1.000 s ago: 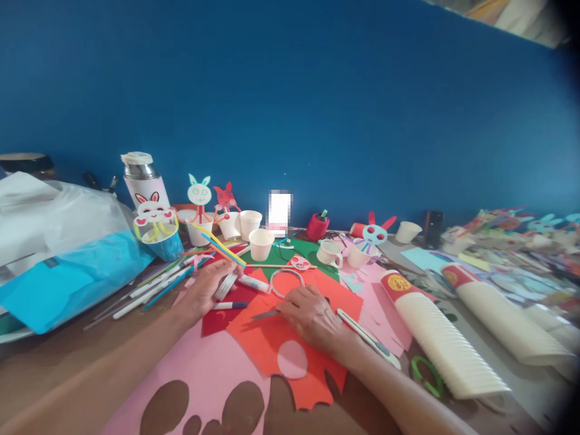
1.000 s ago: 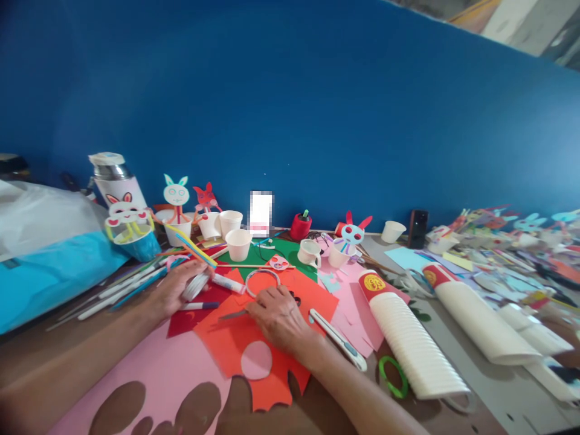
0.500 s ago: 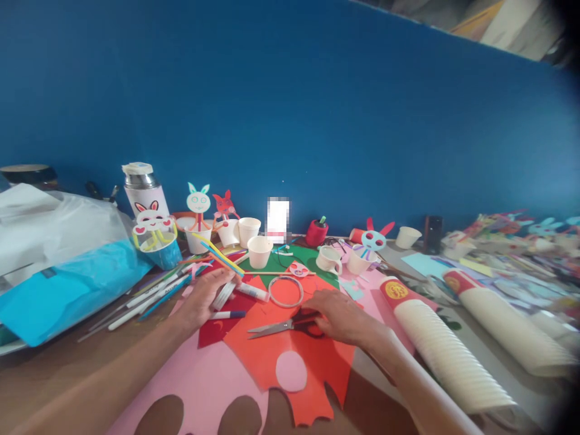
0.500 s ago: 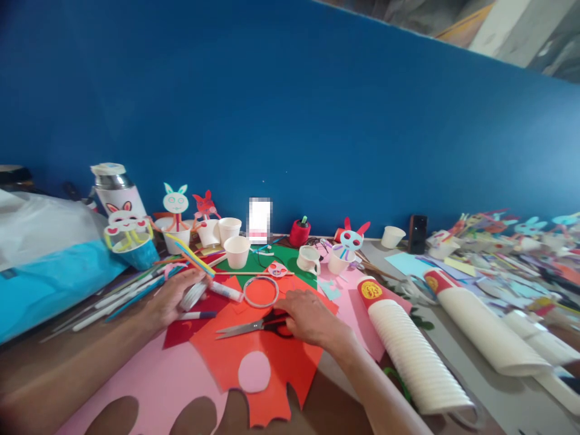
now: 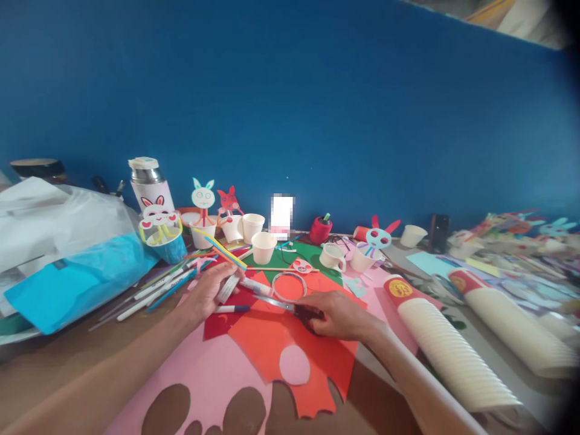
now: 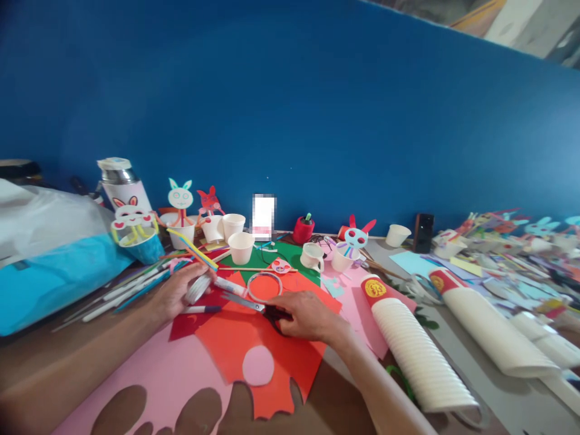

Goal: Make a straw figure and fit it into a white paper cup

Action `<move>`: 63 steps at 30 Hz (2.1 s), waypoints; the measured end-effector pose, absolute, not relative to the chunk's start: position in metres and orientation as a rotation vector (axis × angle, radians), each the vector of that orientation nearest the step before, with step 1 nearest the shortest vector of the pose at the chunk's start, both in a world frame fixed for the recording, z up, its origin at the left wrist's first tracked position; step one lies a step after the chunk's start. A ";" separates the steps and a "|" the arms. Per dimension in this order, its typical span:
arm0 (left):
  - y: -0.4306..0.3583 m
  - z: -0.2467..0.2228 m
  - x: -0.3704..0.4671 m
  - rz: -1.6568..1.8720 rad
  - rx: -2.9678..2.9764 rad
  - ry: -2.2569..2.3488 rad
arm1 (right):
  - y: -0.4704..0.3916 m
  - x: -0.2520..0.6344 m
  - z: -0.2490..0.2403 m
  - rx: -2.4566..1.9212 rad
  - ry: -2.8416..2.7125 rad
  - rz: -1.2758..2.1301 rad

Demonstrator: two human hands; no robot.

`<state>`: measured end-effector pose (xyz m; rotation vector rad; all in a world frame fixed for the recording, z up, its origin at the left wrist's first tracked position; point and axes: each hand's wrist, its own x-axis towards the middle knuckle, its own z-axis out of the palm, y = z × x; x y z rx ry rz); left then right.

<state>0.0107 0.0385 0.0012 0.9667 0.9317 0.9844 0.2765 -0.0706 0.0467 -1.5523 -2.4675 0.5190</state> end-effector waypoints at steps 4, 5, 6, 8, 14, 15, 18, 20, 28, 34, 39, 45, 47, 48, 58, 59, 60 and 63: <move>0.039 0.001 0.010 0.970 0.954 0.921 | -0.069 0.277 0.047 -1.538 -2.281 0.735; 0.038 0.002 0.010 0.957 0.952 0.919 | -0.069 0.276 0.046 -1.528 -2.227 0.798; 0.037 0.004 0.010 0.939 0.950 0.916 | -0.069 0.276 0.045 -1.519 -2.180 0.857; 0.035 0.009 0.011 0.910 0.929 0.912 | -0.068 0.274 0.044 -1.511 -2.123 0.948; 0.025 0.020 0.015 0.856 0.889 0.953 | -0.069 0.267 0.048 -1.562 -2.143 1.014; 0.024 0.020 0.016 0.852 0.891 0.947 | -0.069 0.265 0.049 -1.564 -2.155 1.018; 0.021 0.021 0.017 0.836 0.864 0.951 | -0.069 0.262 0.050 -1.566 -2.158 1.016; 0.020 0.021 0.018 0.815 0.832 0.960 | -0.069 0.261 0.049 -1.568 -2.142 1.018; 0.015 0.028 0.023 0.829 0.737 0.925 | -0.068 0.262 0.046 -1.541 -2.111 1.017; 0.009 0.025 0.028 0.812 0.696 0.933 | -0.067 0.261 0.041 -1.484 -2.105 1.010; 0.008 0.025 0.029 0.776 0.667 0.939 | -0.067 0.260 0.039 -1.472 -2.066 1.038; 0.010 0.022 0.028 0.769 0.648 0.928 | -0.068 0.258 0.034 -1.445 -2.020 1.053; 0.010 0.019 0.029 0.789 0.664 0.935 | -0.067 0.258 0.032 -1.436 -2.011 1.057; 0.009 0.018 0.029 0.807 0.685 0.934 | -0.067 0.257 0.031 -1.434 -2.008 1.055; 0.002 0.015 0.036 0.917 0.745 0.980 | -0.064 0.257 0.023 -1.427 -1.968 1.087; 0.002 0.015 0.036 0.911 0.738 0.979 | -0.064 0.257 0.023 -1.429 -1.965 1.090; 0.003 0.014 0.036 0.911 0.728 0.978 | -0.064 0.257 0.022 -1.432 -1.962 1.091; 0.003 0.013 0.035 0.904 0.697 0.976 | -0.064 0.257 0.020 -1.446 -1.952 1.085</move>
